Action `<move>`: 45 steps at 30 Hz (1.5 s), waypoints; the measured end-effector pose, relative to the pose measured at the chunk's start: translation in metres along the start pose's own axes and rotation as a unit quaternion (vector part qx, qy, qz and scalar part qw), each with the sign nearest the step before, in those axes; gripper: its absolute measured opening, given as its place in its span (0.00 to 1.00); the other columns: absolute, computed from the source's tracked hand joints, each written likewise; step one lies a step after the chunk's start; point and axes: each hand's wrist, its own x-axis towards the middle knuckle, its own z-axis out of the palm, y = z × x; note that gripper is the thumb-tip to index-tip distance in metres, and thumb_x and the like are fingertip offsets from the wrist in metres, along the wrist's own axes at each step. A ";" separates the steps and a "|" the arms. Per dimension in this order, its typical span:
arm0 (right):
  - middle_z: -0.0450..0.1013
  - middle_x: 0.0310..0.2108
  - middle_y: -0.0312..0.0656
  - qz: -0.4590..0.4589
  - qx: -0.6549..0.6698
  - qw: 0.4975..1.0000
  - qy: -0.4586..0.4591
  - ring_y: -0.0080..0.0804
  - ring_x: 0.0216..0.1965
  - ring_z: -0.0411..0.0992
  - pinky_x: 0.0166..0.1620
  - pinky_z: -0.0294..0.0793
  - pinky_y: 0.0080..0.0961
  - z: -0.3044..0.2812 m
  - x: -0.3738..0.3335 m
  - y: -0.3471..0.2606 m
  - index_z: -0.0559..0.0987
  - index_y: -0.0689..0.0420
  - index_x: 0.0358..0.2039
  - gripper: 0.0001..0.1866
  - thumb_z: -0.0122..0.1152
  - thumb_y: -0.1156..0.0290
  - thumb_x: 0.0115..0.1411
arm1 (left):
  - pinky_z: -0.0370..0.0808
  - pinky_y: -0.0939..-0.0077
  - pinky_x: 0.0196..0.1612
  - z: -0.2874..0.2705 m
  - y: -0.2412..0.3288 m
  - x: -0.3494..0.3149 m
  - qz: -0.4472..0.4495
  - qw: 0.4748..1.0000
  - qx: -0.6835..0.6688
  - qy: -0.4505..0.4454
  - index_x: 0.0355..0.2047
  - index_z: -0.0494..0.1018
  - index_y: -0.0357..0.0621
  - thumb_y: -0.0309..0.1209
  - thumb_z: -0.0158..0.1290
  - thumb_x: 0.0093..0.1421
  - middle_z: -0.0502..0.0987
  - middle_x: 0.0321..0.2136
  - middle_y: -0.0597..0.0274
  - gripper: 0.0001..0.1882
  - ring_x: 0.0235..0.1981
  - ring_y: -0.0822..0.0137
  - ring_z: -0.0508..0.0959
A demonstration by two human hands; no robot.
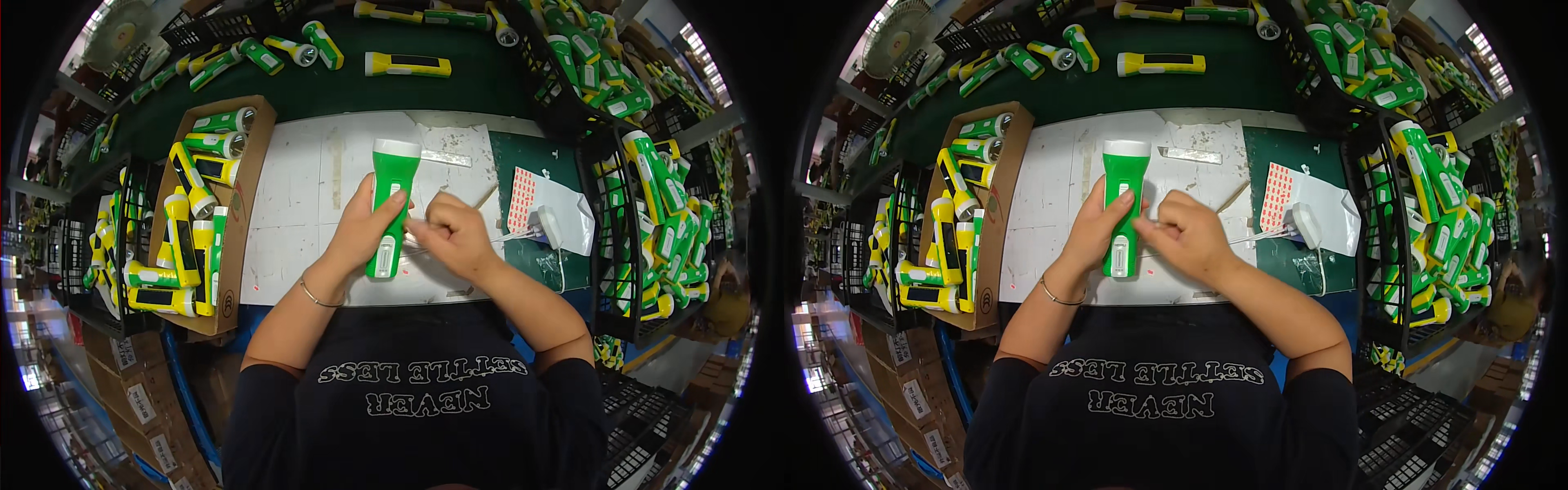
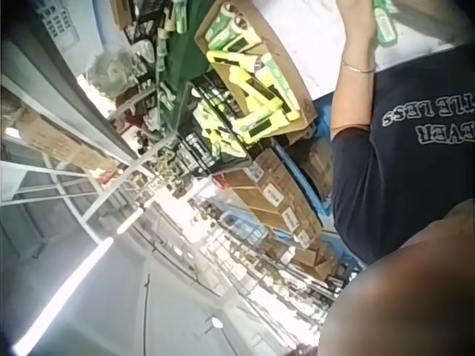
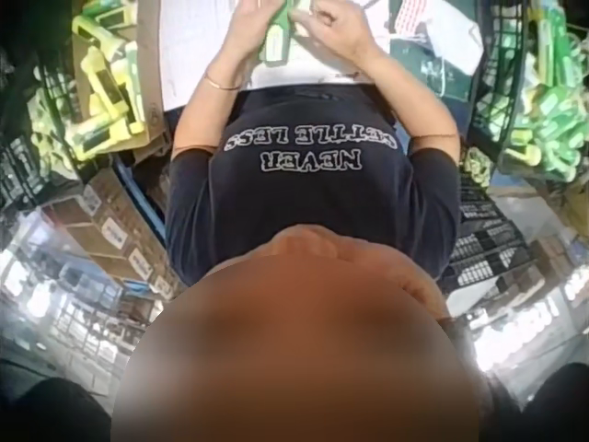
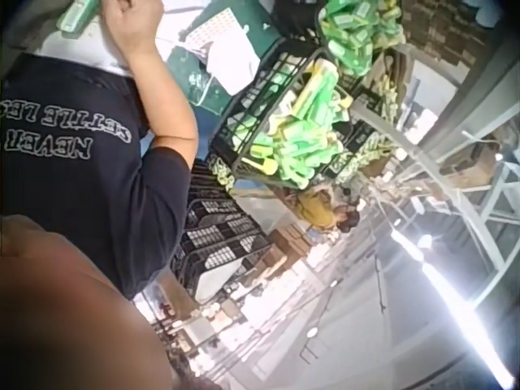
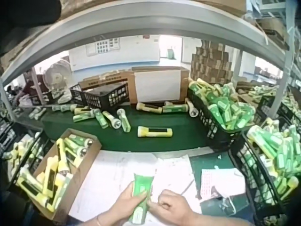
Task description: Applying labels and testing flashlights on a factory assembly line.
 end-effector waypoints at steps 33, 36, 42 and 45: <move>0.71 0.31 0.39 0.075 -0.258 0.954 -0.133 0.41 0.29 0.72 0.33 0.73 0.32 0.034 0.006 0.031 0.75 0.53 0.30 0.09 0.60 0.64 0.51 | 0.67 0.69 0.50 -0.048 0.001 -0.026 -0.018 0.932 0.360 0.030 0.52 0.59 0.33 0.33 0.55 0.49 0.70 0.44 0.45 0.31 0.46 0.56 0.72; 0.72 0.30 0.37 0.053 -0.250 0.958 -0.127 0.32 0.27 0.73 0.31 0.72 0.27 0.027 0.008 0.036 0.75 0.56 0.32 0.09 0.60 0.65 0.53 | 0.67 0.69 0.50 -0.048 -0.004 -0.021 -0.007 0.929 0.369 0.041 0.52 0.58 0.34 0.32 0.56 0.49 0.70 0.44 0.45 0.31 0.46 0.56 0.72; 0.73 0.25 0.34 0.243 0.117 0.957 -0.111 0.12 0.27 0.67 0.31 0.66 0.11 -0.006 0.019 0.026 0.76 0.63 0.32 0.08 0.60 0.70 0.56 | 0.68 0.71 0.49 -0.023 0.001 -0.014 0.013 0.914 0.404 0.021 0.52 0.58 0.36 0.32 0.57 0.49 0.71 0.43 0.47 0.32 0.46 0.58 0.72; 0.73 0.25 0.34 0.265 0.181 0.942 -0.100 0.12 0.25 0.66 0.28 0.63 0.10 -0.013 0.020 0.025 0.76 0.62 0.30 0.08 0.60 0.69 0.55 | 0.69 0.68 0.48 -0.017 -0.001 -0.010 0.038 0.914 0.404 0.016 0.51 0.59 0.35 0.31 0.56 0.48 0.71 0.42 0.46 0.31 0.43 0.54 0.73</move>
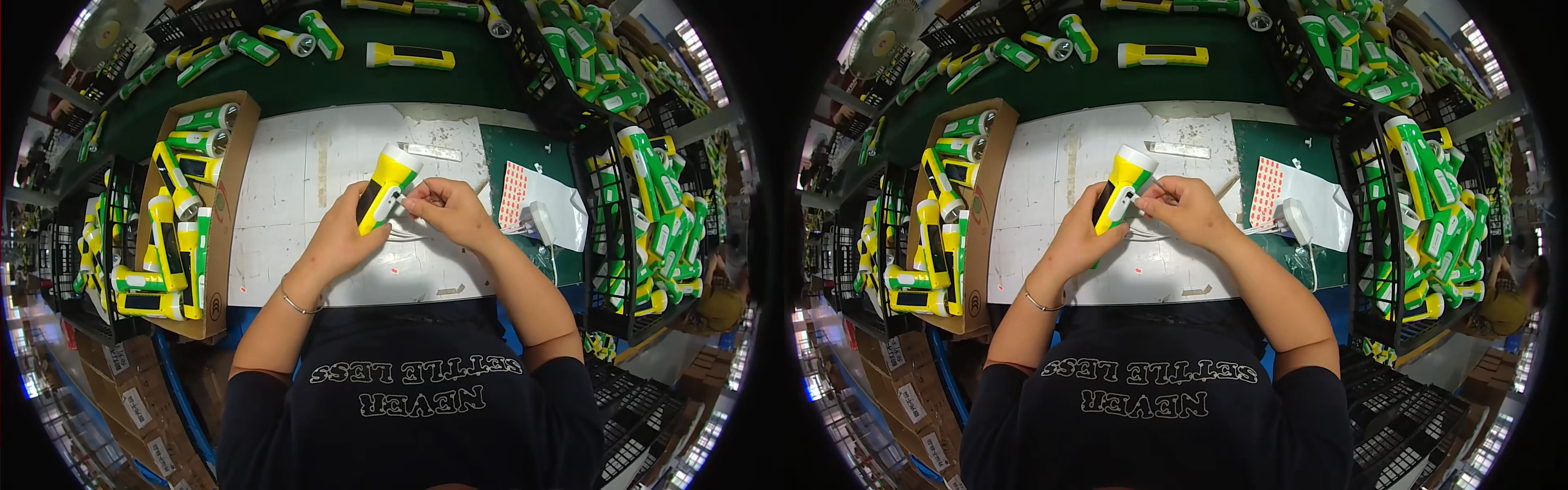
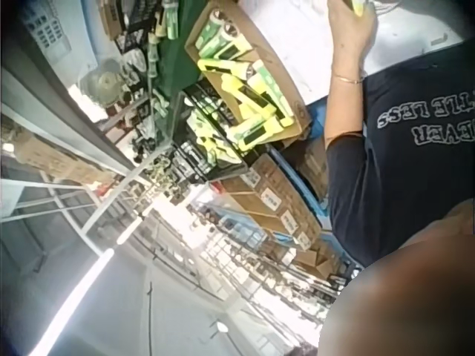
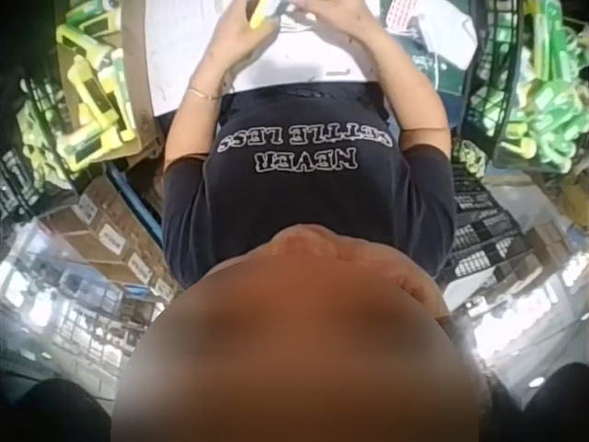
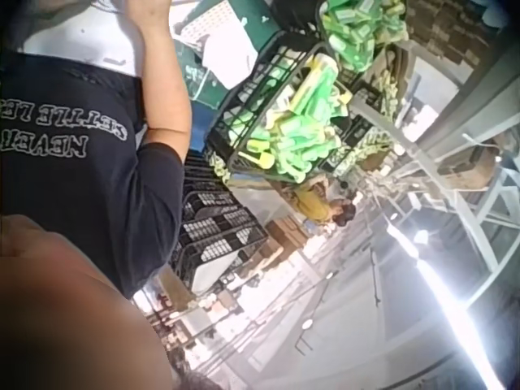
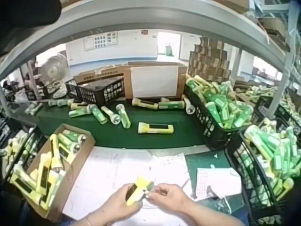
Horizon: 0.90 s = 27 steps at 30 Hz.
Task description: Applying labels and testing flashlights on a factory assembly line.
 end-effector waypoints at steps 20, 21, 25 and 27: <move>0.72 0.22 0.33 -0.006 0.033 0.998 0.057 0.13 0.23 0.65 0.26 0.61 0.11 0.001 -0.005 0.005 0.75 0.61 0.26 0.08 0.61 0.70 0.54 | 0.72 0.63 0.36 0.017 0.000 0.003 0.123 0.964 0.173 0.159 0.51 0.61 0.43 0.31 0.58 0.48 0.67 0.38 0.52 0.29 0.37 0.50 0.72; 0.72 0.23 0.34 -0.001 0.016 0.999 0.032 0.13 0.24 0.66 0.27 0.63 0.11 -0.003 -0.007 0.005 0.75 0.61 0.26 0.08 0.61 0.70 0.54 | 0.72 0.63 0.39 0.017 -0.005 0.007 0.130 0.959 0.164 0.189 0.51 0.61 0.42 0.31 0.58 0.49 0.67 0.39 0.50 0.29 0.38 0.49 0.72; 0.74 0.32 0.40 -0.139 -0.301 0.932 0.144 0.31 0.30 0.72 0.34 0.71 0.24 0.006 -0.018 0.004 0.74 0.57 0.38 0.18 0.63 0.61 0.50 | 0.70 0.72 0.45 0.006 -0.015 0.025 -0.005 0.964 -0.217 0.152 0.51 0.59 0.36 0.31 0.56 0.54 0.69 0.43 0.51 0.27 0.44 0.64 0.71; 0.72 0.36 0.44 -0.190 -0.211 0.955 0.089 0.31 0.33 0.71 0.37 0.70 0.24 0.021 -0.016 -0.002 0.69 0.58 0.47 0.28 0.65 0.59 0.49 | 0.69 0.76 0.46 0.014 0.007 0.023 0.012 0.912 -0.401 0.087 0.53 0.56 0.38 0.29 0.54 0.56 0.69 0.44 0.54 0.28 0.44 0.67 0.71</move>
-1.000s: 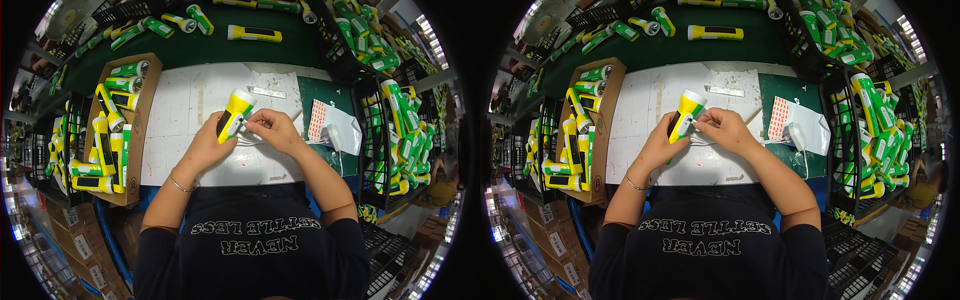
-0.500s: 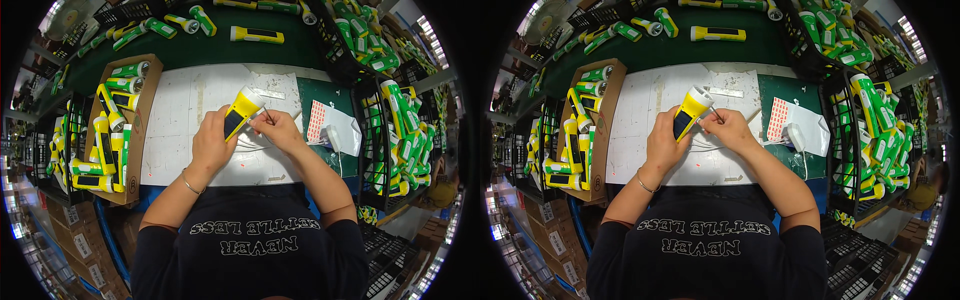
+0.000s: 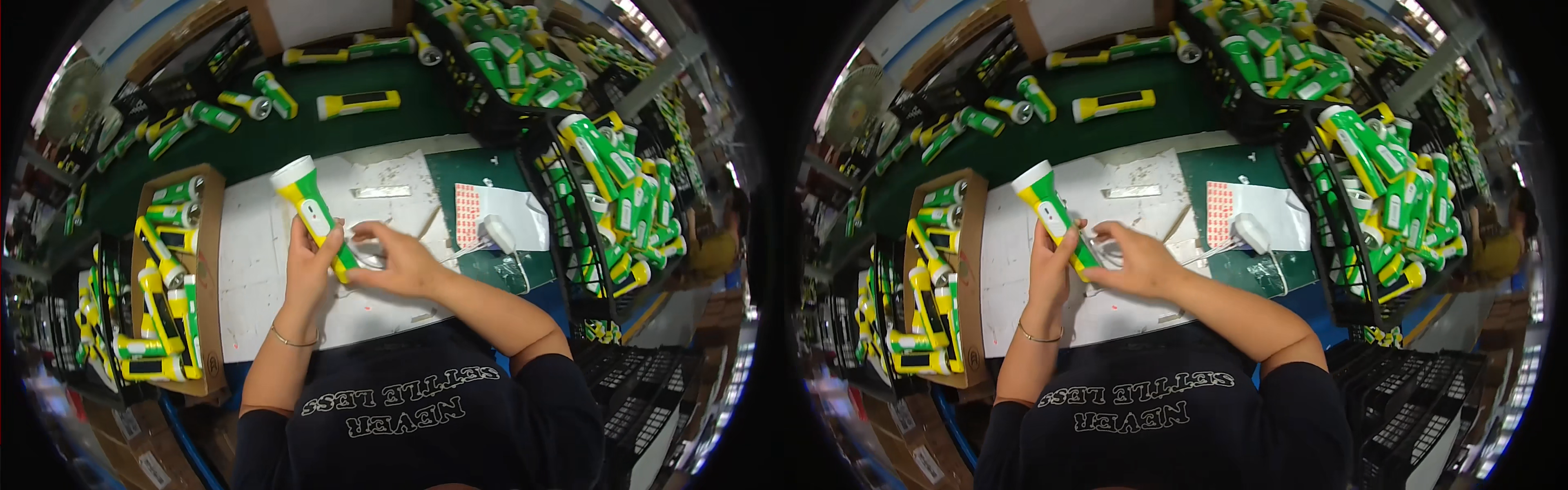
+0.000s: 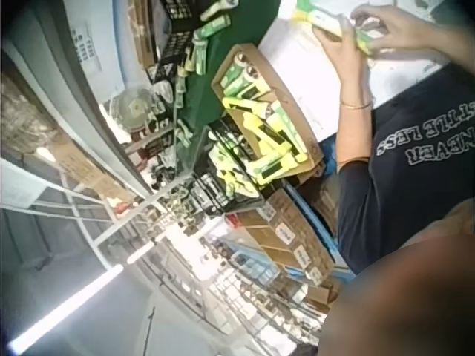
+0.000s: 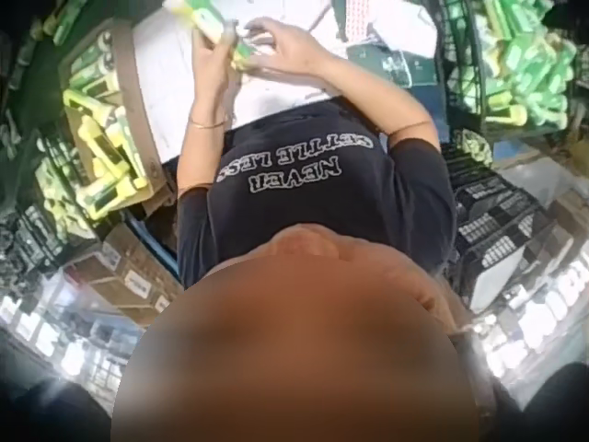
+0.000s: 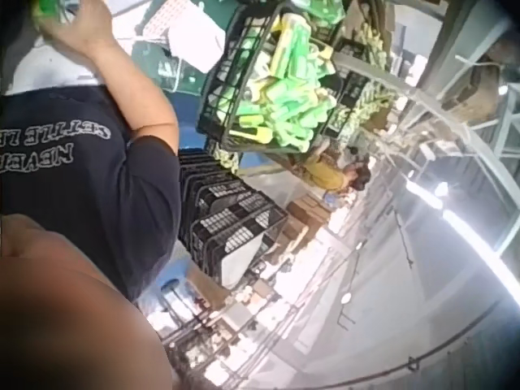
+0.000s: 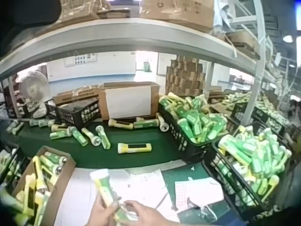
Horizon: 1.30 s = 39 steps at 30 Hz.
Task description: Applying labels and testing flashlights on a factory assembly line.
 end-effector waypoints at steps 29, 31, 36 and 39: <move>0.70 0.43 0.44 0.136 -0.513 0.842 -0.093 0.40 0.43 0.72 0.43 0.73 0.34 -0.143 0.210 0.116 0.70 0.51 0.48 0.28 0.63 0.59 0.46 | 0.66 0.74 0.50 -0.001 0.009 0.013 -0.021 0.996 0.061 -0.068 0.54 0.59 0.45 0.34 0.49 0.59 0.64 0.48 0.62 0.23 0.49 0.69 0.67; 0.70 0.43 0.44 0.185 -0.480 0.852 -0.096 0.39 0.43 0.71 0.42 0.73 0.34 -0.139 0.210 0.123 0.70 0.52 0.47 0.27 0.64 0.61 0.45 | 0.66 0.75 0.49 -0.004 0.011 0.014 -0.023 0.996 0.063 -0.061 0.53 0.60 0.44 0.34 0.49 0.59 0.64 0.47 0.62 0.22 0.48 0.70 0.67; 0.74 0.34 0.46 0.092 -0.451 0.887 -0.037 0.42 0.37 0.73 0.39 0.73 0.36 -0.137 0.195 0.114 0.70 0.53 0.42 0.24 0.63 0.61 0.44 | 0.64 0.76 0.51 -0.012 0.010 0.019 -0.045 0.997 0.061 -0.016 0.52 0.62 0.41 0.31 0.51 0.58 0.65 0.46 0.60 0.21 0.48 0.68 0.66; 0.74 0.31 0.49 0.097 -0.249 0.962 0.064 0.43 0.34 0.74 0.37 0.72 0.34 -0.128 0.173 0.093 0.70 0.58 0.38 0.25 0.65 0.59 0.41 | 0.64 0.76 0.52 -0.015 0.003 0.026 -0.006 0.995 0.091 -0.030 0.52 0.62 0.41 0.31 0.51 0.58 0.65 0.48 0.58 0.22 0.50 0.67 0.66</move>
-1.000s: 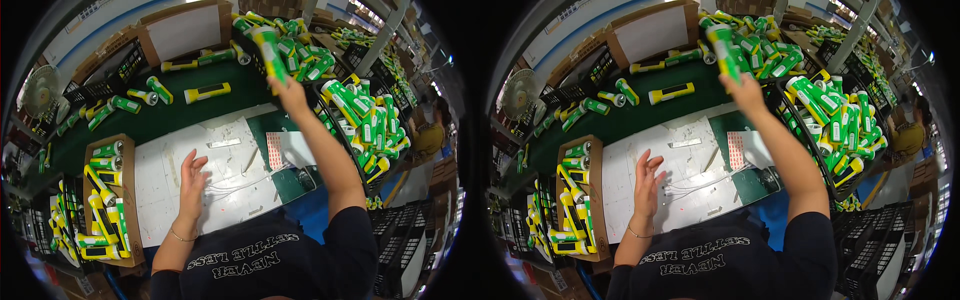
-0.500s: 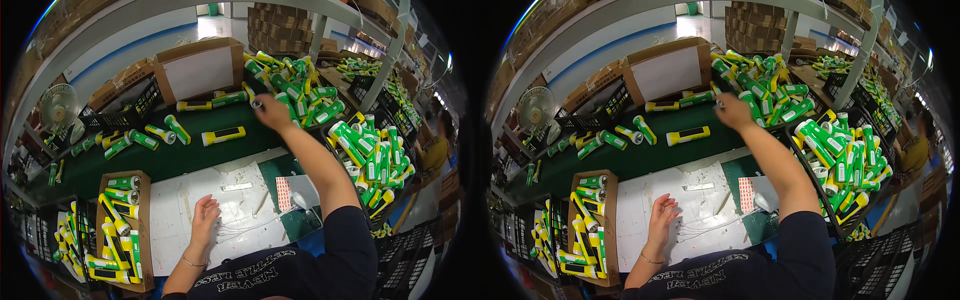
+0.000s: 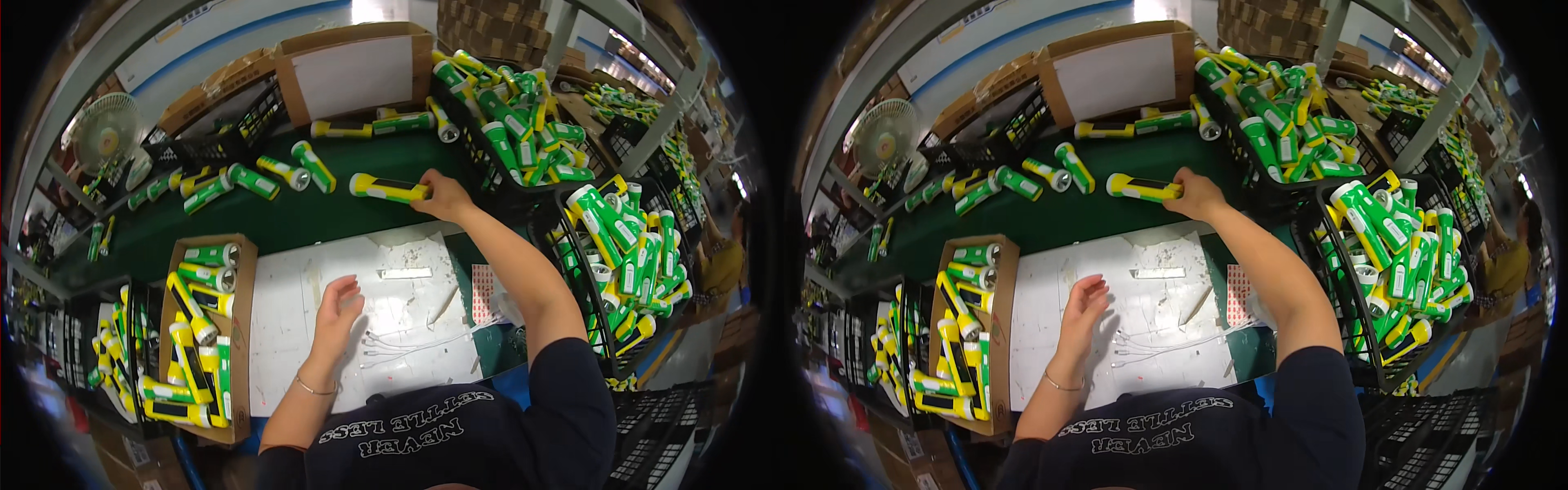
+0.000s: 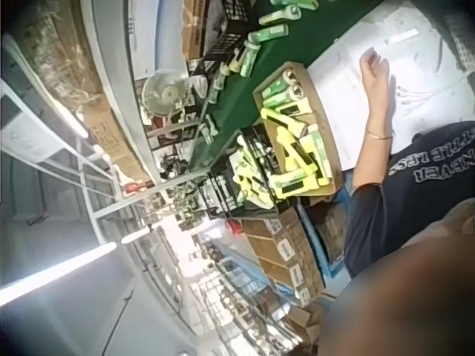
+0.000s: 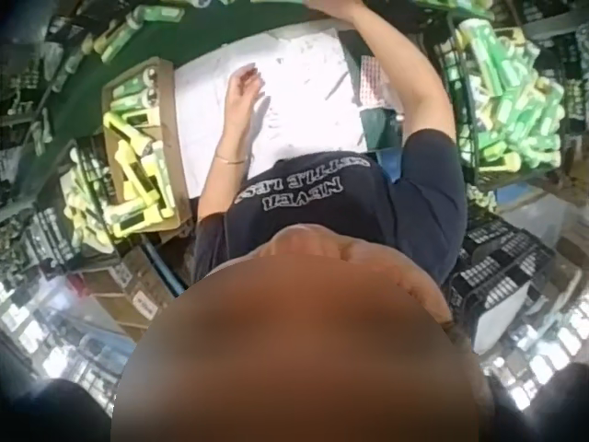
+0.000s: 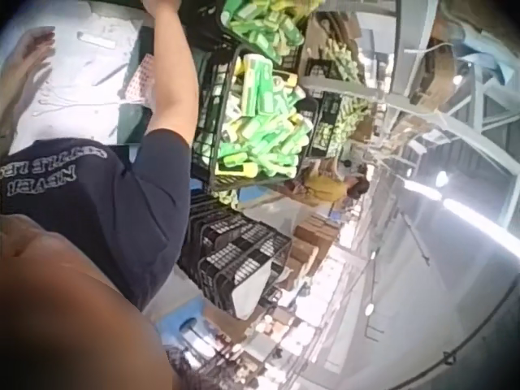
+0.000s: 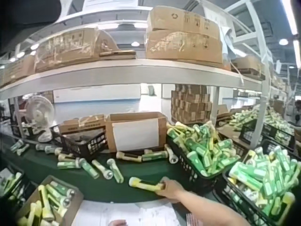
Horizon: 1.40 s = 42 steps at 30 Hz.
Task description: Applying labels and testing flashlights on a factory assembly line.
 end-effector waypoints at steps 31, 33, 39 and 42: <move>0.69 0.28 0.34 0.116 0.552 0.802 -0.195 0.15 0.25 0.60 0.29 0.59 0.14 0.040 -0.243 -0.086 0.70 0.58 0.40 0.11 0.48 0.64 0.63 | 0.73 0.74 0.24 0.030 -0.016 -0.018 -0.253 0.902 -0.346 -0.044 0.34 0.69 0.40 0.53 0.42 0.60 0.73 0.23 0.57 0.25 0.21 0.65 0.74; 0.68 0.29 0.36 0.133 0.547 0.798 -0.214 0.20 0.32 0.67 0.38 0.68 0.18 0.040 -0.239 -0.083 0.69 0.61 0.39 0.10 0.49 0.67 0.63 | 0.73 0.73 0.24 0.032 -0.015 -0.017 -0.251 0.909 -0.331 -0.029 0.35 0.69 0.40 0.54 0.41 0.61 0.73 0.23 0.57 0.26 0.21 0.65 0.74; 0.67 0.29 0.34 0.088 0.556 0.805 -0.186 0.19 0.31 0.66 0.38 0.67 0.17 0.049 -0.241 -0.076 0.69 0.62 0.37 0.09 0.49 0.68 0.63 | 0.73 0.75 0.23 0.033 -0.007 -0.018 -0.254 0.911 -0.320 -0.046 0.36 0.69 0.40 0.55 0.39 0.61 0.72 0.23 0.57 0.27 0.21 0.66 0.74; 0.67 0.29 0.34 0.090 0.543 0.810 -0.200 0.18 0.31 0.66 0.38 0.67 0.17 0.049 -0.242 -0.075 0.69 0.62 0.37 0.10 0.49 0.68 0.63 | 0.73 0.75 0.23 0.033 -0.012 -0.019 -0.218 0.924 -0.311 -0.041 0.36 0.68 0.40 0.53 0.40 0.62 0.72 0.24 0.57 0.25 0.21 0.66 0.74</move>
